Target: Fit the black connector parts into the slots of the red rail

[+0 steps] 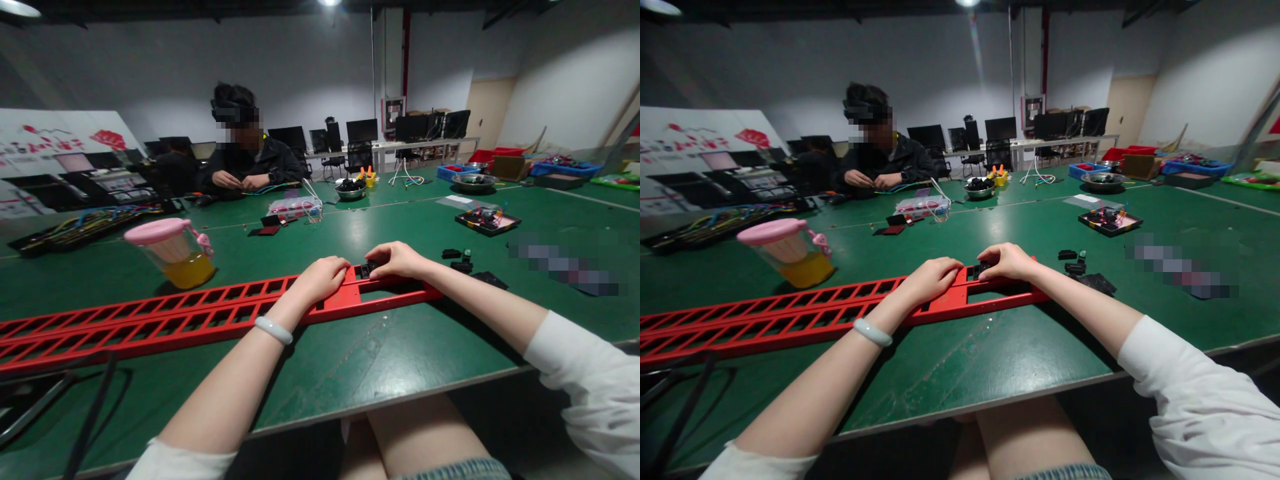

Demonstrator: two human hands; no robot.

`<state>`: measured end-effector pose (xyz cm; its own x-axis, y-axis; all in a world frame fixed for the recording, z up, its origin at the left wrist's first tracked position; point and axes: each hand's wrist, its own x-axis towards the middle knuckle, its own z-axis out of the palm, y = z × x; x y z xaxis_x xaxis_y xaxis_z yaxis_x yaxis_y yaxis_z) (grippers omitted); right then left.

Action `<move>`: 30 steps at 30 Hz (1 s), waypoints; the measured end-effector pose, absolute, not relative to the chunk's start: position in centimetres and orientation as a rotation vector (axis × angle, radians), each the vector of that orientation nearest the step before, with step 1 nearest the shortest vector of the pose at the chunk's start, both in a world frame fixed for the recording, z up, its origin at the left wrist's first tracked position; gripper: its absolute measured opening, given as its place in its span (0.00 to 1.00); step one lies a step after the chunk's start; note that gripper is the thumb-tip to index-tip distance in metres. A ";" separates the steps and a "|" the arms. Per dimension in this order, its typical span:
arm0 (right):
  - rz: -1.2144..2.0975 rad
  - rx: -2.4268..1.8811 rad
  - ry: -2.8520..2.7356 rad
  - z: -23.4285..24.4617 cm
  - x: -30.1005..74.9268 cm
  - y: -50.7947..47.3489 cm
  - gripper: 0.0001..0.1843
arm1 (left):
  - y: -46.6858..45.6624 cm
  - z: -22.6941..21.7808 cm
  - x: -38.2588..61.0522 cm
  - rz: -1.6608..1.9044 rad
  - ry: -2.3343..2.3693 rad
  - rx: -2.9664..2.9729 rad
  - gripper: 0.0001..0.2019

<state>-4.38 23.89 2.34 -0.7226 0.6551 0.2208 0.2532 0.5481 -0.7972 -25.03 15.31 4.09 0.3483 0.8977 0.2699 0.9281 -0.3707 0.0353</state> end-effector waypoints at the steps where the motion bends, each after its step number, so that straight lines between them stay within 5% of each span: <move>1: 1.059 -0.737 -2.284 2.3 -4.4 24.0 0.29 | 15.3 4.1 -25.1 -0.367 -1.689 -2.473 0.15; 30: 0.998 -0.736 -2.350 2.8 -4.3 23.6 0.27 | 15.3 3.9 -25.2 -0.392 -1.688 -2.470 0.14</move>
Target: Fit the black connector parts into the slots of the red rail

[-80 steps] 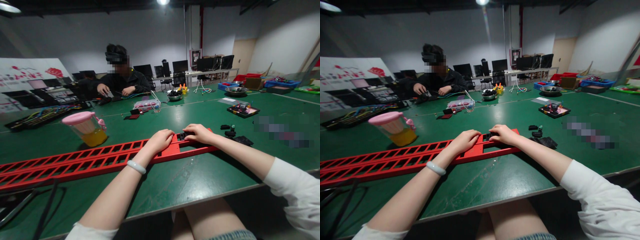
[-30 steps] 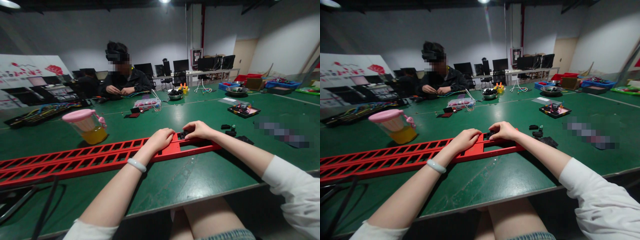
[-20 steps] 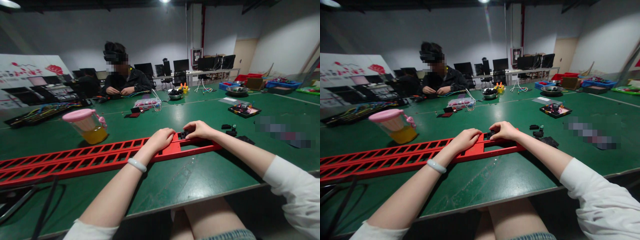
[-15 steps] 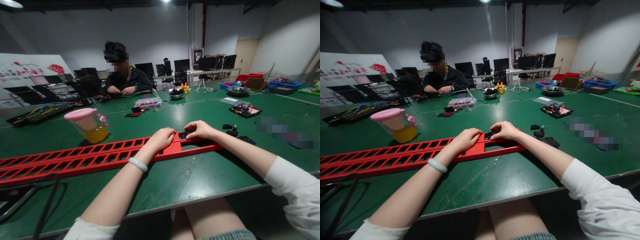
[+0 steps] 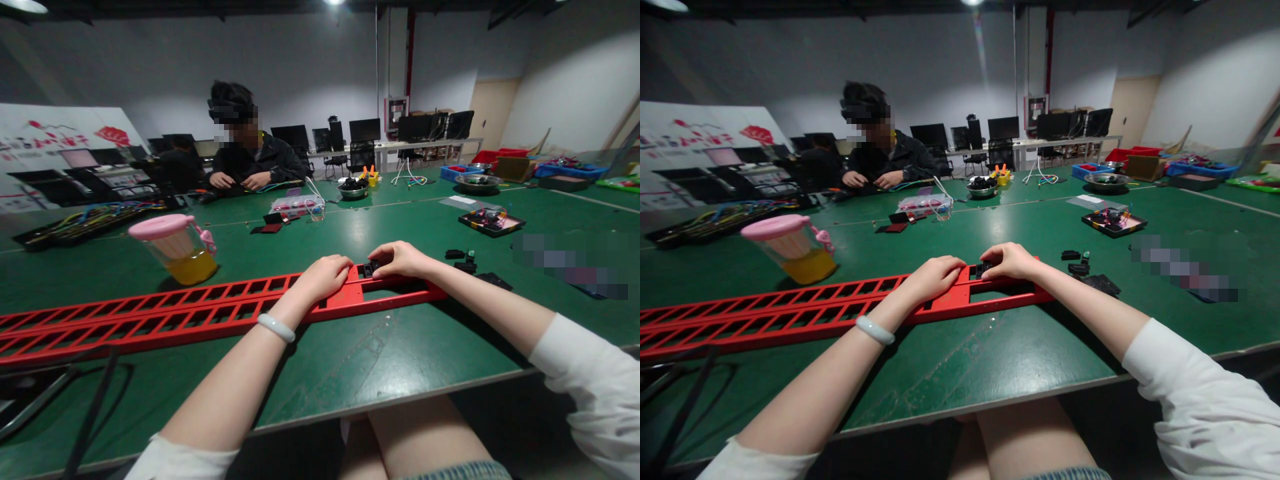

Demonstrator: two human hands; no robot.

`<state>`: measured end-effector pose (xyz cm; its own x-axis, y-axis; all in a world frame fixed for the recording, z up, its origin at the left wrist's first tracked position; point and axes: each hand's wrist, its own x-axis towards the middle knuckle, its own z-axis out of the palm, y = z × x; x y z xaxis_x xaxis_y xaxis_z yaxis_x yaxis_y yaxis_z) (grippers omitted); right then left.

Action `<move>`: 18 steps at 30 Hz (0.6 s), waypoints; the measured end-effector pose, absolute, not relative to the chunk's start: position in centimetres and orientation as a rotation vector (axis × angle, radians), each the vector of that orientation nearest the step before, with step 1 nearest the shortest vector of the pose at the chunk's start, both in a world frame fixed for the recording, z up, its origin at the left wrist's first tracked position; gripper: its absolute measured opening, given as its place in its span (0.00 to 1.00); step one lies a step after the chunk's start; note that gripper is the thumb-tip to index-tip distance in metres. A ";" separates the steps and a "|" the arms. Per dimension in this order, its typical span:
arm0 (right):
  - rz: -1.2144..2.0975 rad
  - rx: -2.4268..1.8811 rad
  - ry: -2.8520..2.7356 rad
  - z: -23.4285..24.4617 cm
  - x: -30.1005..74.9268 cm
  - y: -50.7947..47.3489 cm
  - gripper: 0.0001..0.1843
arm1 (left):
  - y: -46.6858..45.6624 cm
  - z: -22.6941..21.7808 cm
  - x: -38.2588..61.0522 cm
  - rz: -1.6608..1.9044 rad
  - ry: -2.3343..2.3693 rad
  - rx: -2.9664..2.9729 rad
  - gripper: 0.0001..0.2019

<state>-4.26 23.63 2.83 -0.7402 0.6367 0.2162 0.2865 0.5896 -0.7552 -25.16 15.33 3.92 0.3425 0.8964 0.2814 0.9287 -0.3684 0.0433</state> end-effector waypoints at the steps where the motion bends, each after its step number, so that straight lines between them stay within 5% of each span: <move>1: 0.976 -0.737 -2.360 2.9 -4.2 23.6 0.26 | 15.3 3.9 -25.1 -0.393 -1.687 -2.468 0.14; 18: 0.951 -0.796 -2.364 2.9 -4.4 23.4 0.27 | 15.2 4.2 -24.9 -0.386 -1.707 -2.473 0.14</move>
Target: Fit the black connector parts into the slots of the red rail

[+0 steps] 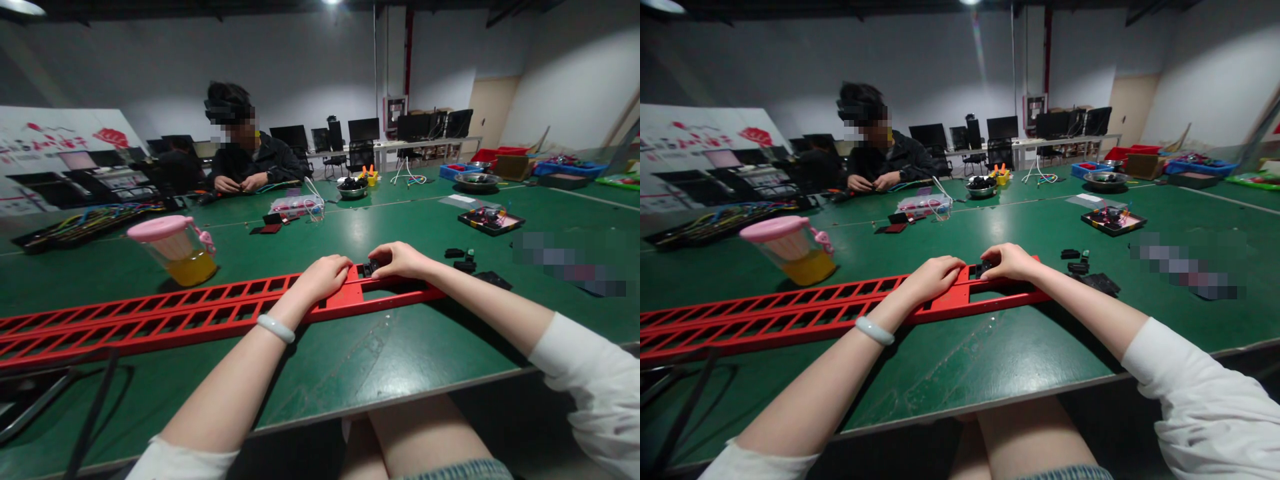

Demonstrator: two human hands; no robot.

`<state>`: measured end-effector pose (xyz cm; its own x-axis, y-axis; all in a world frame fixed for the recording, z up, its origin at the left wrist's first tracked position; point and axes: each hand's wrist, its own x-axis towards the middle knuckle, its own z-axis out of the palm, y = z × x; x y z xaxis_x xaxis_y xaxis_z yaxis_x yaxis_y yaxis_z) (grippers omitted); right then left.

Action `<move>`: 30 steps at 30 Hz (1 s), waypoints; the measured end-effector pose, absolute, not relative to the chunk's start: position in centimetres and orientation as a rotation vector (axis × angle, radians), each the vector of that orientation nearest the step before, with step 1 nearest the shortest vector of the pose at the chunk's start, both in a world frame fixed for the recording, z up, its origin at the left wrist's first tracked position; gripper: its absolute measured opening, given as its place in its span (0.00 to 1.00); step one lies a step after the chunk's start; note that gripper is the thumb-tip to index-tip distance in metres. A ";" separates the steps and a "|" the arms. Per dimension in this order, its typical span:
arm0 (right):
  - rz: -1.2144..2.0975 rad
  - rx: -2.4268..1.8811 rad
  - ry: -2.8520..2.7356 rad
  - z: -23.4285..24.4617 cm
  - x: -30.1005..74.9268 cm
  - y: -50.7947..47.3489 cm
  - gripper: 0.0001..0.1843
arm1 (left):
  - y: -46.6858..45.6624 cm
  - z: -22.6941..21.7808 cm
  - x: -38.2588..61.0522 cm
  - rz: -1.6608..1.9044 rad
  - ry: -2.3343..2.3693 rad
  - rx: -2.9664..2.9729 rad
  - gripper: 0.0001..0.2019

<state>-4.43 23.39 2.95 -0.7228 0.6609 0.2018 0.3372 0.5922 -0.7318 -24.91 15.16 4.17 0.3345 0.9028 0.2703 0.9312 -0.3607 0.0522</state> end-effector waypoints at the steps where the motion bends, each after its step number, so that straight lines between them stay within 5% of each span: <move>1: 0.949 -0.794 -2.374 3.0 -4.4 23.4 0.27 | 15.1 4.2 -24.9 -0.384 -1.707 -2.474 0.14; 30: 1.130 -0.690 -2.386 2.5 -3.6 24.1 0.22 | 15.0 4.3 -24.7 -0.375 -1.710 -2.474 0.14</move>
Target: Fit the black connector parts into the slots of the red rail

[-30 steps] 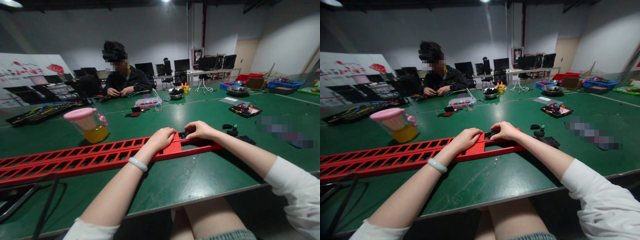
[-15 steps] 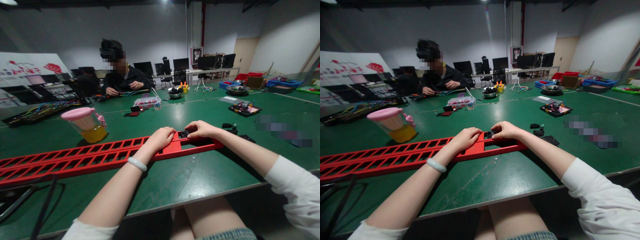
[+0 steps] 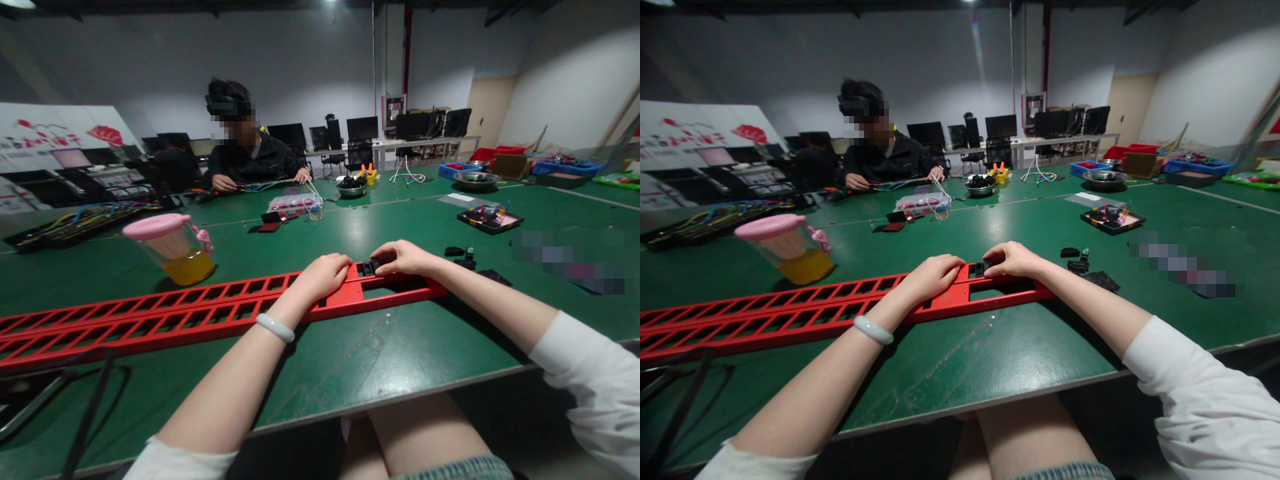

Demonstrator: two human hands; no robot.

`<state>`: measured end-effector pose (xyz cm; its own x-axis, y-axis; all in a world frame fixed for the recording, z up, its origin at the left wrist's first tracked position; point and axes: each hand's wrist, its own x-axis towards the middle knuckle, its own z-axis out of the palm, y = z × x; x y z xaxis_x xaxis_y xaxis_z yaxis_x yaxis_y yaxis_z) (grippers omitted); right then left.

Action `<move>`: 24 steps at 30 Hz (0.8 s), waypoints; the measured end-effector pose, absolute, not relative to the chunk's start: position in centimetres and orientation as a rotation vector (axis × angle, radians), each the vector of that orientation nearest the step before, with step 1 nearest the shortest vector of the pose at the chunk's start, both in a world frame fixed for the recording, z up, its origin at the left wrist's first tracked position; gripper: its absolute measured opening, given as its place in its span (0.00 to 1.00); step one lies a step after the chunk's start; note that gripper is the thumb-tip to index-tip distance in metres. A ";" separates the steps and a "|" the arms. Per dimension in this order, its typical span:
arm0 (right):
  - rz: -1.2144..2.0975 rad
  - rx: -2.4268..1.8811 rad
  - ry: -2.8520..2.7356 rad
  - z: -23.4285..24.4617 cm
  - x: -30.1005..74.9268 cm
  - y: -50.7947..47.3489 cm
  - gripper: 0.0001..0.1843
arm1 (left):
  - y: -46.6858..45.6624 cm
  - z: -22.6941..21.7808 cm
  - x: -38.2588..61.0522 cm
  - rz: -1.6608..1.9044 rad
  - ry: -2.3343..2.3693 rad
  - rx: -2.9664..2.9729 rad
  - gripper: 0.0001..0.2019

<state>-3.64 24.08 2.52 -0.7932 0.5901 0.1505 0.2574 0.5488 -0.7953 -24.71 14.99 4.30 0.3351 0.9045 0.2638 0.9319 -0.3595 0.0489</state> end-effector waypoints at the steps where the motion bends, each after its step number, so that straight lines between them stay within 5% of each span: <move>1: 1.119 -0.694 -2.393 2.6 -3.6 24.1 0.22 | 15.0 4.3 -24.7 -0.375 -1.712 -2.472 0.14; 24: 1.028 -0.711 -2.425 3.1 -3.9 23.2 0.20 | 15.0 4.3 -24.8 -0.366 -1.684 -2.477 0.14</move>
